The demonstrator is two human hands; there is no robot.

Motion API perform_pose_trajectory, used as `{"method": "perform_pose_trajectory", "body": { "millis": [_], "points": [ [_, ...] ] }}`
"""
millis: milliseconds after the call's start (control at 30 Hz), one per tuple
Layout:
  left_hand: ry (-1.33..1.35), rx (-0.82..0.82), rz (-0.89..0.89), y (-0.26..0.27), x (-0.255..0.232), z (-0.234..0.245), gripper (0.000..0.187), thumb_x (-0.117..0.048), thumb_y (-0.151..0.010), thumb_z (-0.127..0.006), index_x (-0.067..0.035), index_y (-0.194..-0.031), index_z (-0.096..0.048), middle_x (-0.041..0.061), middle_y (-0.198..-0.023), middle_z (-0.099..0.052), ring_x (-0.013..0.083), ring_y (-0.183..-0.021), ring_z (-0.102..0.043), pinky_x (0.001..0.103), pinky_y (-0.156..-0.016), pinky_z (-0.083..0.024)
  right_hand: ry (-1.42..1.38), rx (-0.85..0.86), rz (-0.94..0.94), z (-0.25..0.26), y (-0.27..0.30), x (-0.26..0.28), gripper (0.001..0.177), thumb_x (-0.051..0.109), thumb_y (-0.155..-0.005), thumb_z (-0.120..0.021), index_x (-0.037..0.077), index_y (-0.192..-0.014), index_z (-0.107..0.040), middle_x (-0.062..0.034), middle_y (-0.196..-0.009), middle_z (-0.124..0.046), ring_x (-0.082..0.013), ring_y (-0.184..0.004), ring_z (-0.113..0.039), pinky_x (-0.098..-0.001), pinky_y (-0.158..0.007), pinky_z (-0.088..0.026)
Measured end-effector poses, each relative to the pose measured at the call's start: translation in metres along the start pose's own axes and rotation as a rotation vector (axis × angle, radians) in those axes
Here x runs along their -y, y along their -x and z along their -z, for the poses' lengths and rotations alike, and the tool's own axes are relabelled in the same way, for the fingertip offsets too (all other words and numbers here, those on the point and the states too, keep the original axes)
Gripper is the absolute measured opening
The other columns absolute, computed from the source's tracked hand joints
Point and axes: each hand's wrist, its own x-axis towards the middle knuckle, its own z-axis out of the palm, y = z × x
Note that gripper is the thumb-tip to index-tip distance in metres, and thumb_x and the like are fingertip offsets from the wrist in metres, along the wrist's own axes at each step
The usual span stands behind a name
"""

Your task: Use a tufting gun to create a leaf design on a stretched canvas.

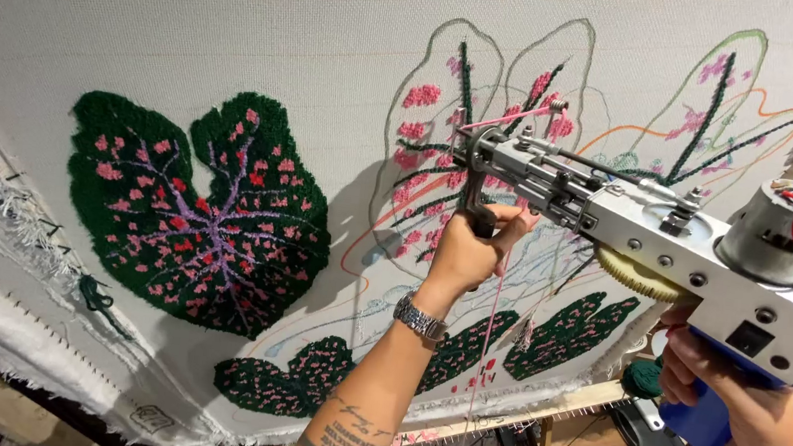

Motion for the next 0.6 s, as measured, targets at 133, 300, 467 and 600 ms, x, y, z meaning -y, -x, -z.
{"method": "perform_pose_trajectory", "body": {
  "millis": [133,300,467,600],
  "points": [
    [-0.017,-0.004,0.035,-0.006,-0.018,-0.001,0.033,-0.030,-0.092,-0.077,-0.001,-0.107,-0.077,0.004,-0.083,-0.073,0.0069,-0.047,-0.055,0.025,-0.040,-0.043,-0.007,-0.033,0.032,-0.004,-0.004,0.002,0.026,0.007,-0.100,-0.069,-0.012,-0.116,-0.063,-0.0114,-0.074,-0.056,-0.0189,-0.060,-0.052,-0.0384,-0.050,-0.046],
    [-0.002,0.005,0.069,-0.006,-0.016,0.002,0.034,-0.033,-0.091,-0.077,-0.002,-0.104,-0.078,0.002,-0.086,-0.075,0.0075,-0.046,-0.056,0.025,-0.041,-0.043,0.017,-0.115,-0.017,-0.019,-0.002,0.011,0.023,0.005,-0.100,-0.069,-0.012,-0.116,-0.063,-0.0127,-0.074,-0.055,-0.0198,-0.060,-0.051,-0.0389,-0.049,-0.044],
    [-0.019,0.018,0.085,-0.005,-0.019,0.004,0.037,-0.038,-0.092,-0.075,-0.005,-0.108,-0.079,0.002,-0.080,-0.072,0.0071,-0.045,-0.054,0.024,-0.041,-0.041,-0.019,-0.152,-0.004,-0.030,0.001,0.015,0.023,0.003,-0.100,-0.069,-0.010,-0.117,-0.062,-0.0106,-0.078,-0.055,-0.0182,-0.062,-0.050,-0.0366,-0.049,-0.042],
    [-0.044,0.007,0.109,-0.004,-0.025,0.002,0.040,-0.040,-0.090,-0.076,-0.005,-0.109,-0.079,0.003,-0.077,-0.071,0.0079,-0.044,-0.054,0.025,-0.040,-0.040,-0.025,-0.183,-0.014,-0.030,0.002,0.014,0.023,0.001,-0.098,-0.070,-0.009,-0.117,-0.061,-0.0105,-0.078,-0.055,-0.0180,-0.063,-0.051,-0.0365,-0.049,-0.042]
  ]
}}
